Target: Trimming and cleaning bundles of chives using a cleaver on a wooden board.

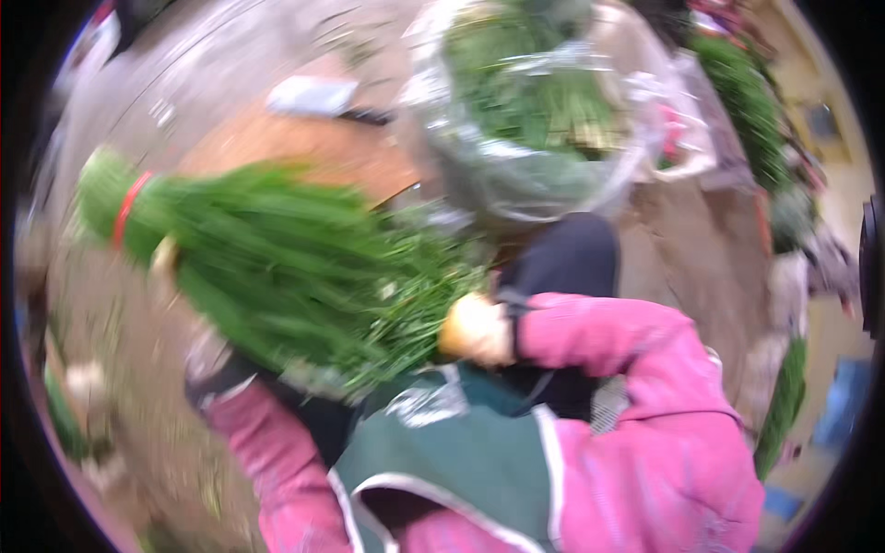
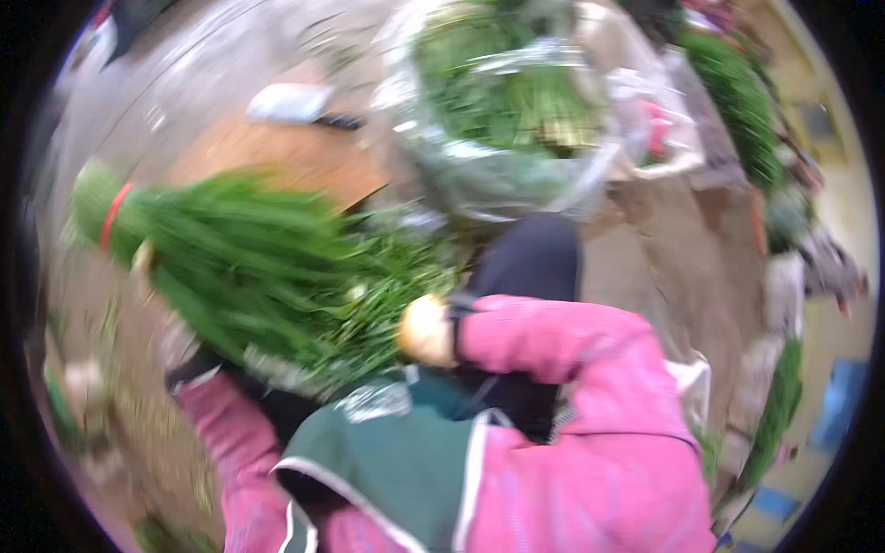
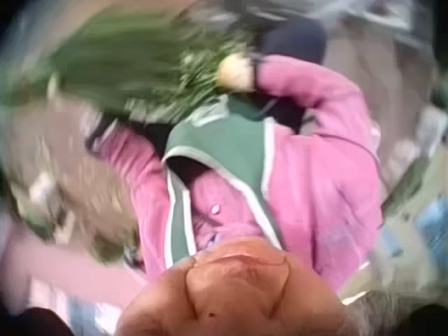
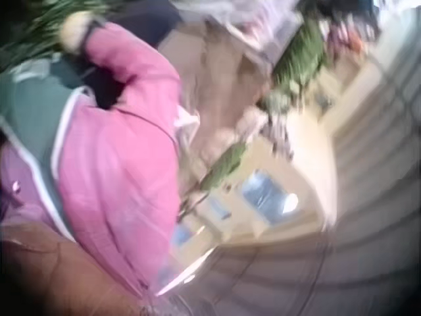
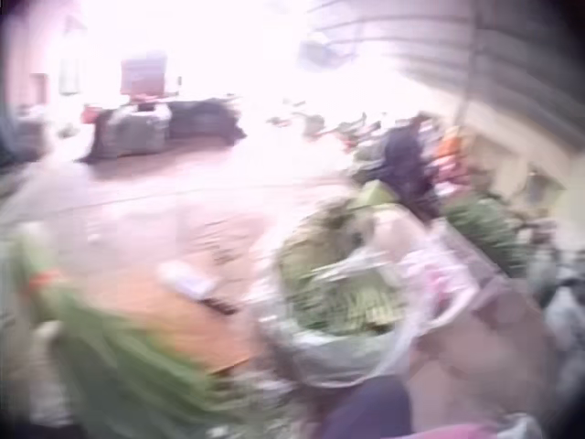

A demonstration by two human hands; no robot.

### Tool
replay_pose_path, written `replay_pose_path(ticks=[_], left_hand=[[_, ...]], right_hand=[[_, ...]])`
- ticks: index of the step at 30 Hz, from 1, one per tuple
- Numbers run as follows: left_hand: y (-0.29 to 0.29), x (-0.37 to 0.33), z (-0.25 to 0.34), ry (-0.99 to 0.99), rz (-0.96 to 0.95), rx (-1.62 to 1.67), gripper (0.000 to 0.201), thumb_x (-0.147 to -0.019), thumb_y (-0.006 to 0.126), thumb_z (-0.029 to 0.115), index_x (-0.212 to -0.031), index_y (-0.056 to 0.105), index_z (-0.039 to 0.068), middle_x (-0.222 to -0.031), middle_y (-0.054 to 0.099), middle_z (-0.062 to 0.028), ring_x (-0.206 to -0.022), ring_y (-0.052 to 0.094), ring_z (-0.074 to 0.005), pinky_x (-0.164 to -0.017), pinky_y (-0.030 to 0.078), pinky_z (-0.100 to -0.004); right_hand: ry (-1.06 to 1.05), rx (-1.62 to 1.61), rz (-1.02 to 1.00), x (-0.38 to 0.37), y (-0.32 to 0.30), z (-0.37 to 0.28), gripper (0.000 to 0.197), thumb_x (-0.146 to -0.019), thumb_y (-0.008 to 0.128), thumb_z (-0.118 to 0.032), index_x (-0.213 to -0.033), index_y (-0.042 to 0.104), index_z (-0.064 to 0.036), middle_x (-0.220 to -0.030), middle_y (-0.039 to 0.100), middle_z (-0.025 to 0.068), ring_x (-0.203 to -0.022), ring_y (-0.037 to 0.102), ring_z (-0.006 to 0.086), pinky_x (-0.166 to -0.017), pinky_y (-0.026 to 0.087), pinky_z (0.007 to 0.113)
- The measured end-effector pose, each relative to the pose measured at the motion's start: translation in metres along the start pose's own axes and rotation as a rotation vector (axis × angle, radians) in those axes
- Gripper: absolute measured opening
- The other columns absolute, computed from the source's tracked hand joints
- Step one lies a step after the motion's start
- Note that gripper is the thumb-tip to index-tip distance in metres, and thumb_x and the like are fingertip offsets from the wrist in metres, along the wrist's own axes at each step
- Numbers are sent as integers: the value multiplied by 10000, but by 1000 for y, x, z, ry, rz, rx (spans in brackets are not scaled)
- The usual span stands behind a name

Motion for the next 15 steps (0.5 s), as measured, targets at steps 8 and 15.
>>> replay_pose_path(ticks=[8,15], left_hand=[[12,22,96,-71,146,-10,525,-970,488,391,-1377,464,61,-1400,488,-129,-1249,493,-284,-1041,433,-448],[82,24,68,531,148,-20,355,-920,617,234,-1216,602,39,-1240,622,-116,-1115,588,-252,-967,492,-377]], right_hand=[[34,-213,819,-4,-130,-5,180,-719,635,-109,-889,614,-52,-761,619,118,-686,627,333,-610,509,430],[-42,-422,1539,51,-164,25,191,-822,655,-2,-1009,622,-11,-952,646,118,-823,634,254,-728,513,318]])
Point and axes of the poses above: each hand's wrist, its own x-axis away from the middle knuckle, its own y-axis out of the palm, z = x × y, the point moved 2 cm from there along -x, towards the middle knuckle
